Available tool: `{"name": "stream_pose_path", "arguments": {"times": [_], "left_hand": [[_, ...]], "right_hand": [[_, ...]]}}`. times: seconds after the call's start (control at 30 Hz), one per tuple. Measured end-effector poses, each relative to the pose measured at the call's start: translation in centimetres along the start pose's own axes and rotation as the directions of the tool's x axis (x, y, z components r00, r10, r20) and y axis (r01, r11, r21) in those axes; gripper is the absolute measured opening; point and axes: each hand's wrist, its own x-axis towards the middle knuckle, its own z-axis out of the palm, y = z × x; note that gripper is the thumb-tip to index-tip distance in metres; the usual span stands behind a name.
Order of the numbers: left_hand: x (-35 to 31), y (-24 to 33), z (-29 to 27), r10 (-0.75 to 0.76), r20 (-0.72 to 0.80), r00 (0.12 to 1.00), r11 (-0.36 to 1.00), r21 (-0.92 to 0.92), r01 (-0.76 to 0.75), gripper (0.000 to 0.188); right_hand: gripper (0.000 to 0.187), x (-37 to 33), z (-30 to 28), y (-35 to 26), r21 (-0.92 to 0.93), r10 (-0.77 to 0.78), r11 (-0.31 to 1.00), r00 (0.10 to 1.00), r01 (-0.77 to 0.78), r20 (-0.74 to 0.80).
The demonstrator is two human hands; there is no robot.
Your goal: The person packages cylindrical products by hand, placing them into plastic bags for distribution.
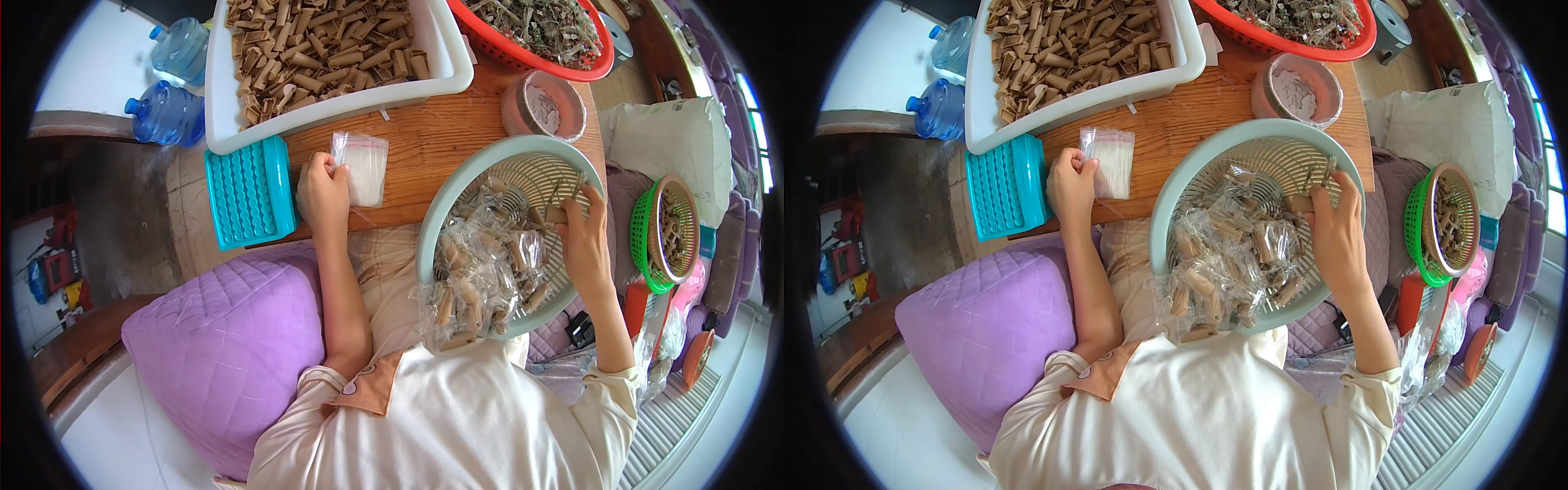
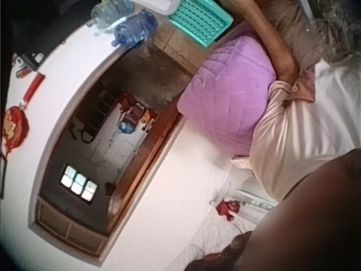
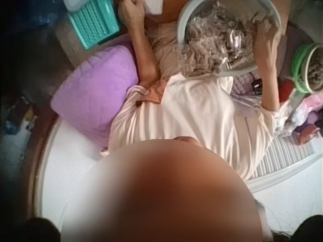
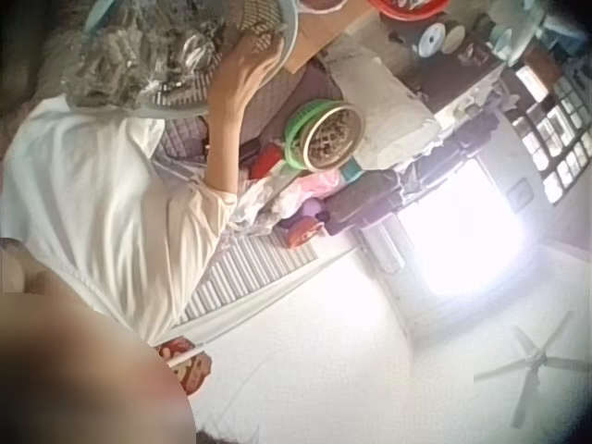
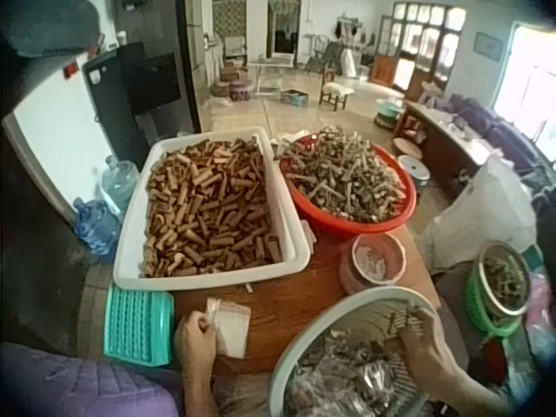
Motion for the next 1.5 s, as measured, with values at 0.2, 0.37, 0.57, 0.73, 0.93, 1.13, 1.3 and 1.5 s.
{"name": "stream_pose_path", "arguments": {"times": [0.2,0.37,0.57,0.73,0.93,1.13,1.3,1.5], "left_hand": [[-0.2,0.6,-0.3,0.010,-0.069,0.998,0.992,-0.128,-0.018,0.015],[-0.2,0.5,-0.6,0.148,-0.159,0.976,0.979,-0.115,-0.167,0.015],[-1.5,1.9,-2.1,0.170,0.176,0.970,0.478,-0.875,0.075,0.022],[-5.1,6.2,-5.9,0.625,0.412,0.663,0.252,-0.910,0.329,0.036],[-6.9,8.2,-6.3,0.559,0.467,0.685,0.277,-0.884,0.377,0.030],[-7.3,7.8,-6.3,0.471,0.404,0.784,0.484,-0.862,0.153,0.023],[-7.0,8.2,-6.0,0.343,0.355,0.870,0.472,-0.865,0.168,0.026],[-6.8,7.9,-5.5,0.332,0.295,0.896,0.509,-0.855,0.093,0.036]], "right_hand": [[0.031,0.5,0.5,0.5,0.346,0.099,0.936,0.992,-0.065,-0.080],[0.026,0.4,0.9,0.4,0.798,0.193,0.585,0.980,-0.146,0.038],[0.029,0.9,0.4,-2.7,0.981,-0.004,-0.085,0.985,-0.172,0.172],[0.035,1.7,-0.3,-6.1,0.900,-0.159,-0.329,0.956,-0.285,0.245],[0.040,2.7,-0.9,-8.5,0.861,-0.299,-0.290,0.895,-0.417,0.332],[0.039,3.3,-0.5,-9.5,0.901,-0.074,-0.241,0.933,-0.360,0.353],[0.034,3.5,-1.3,-8.7,0.982,0.239,-0.138,0.958,-0.130,0.160],[0.029,2.9,-4.3,-8.7,0.987,0.324,-0.135,0.945,0.087,-0.039]]}}
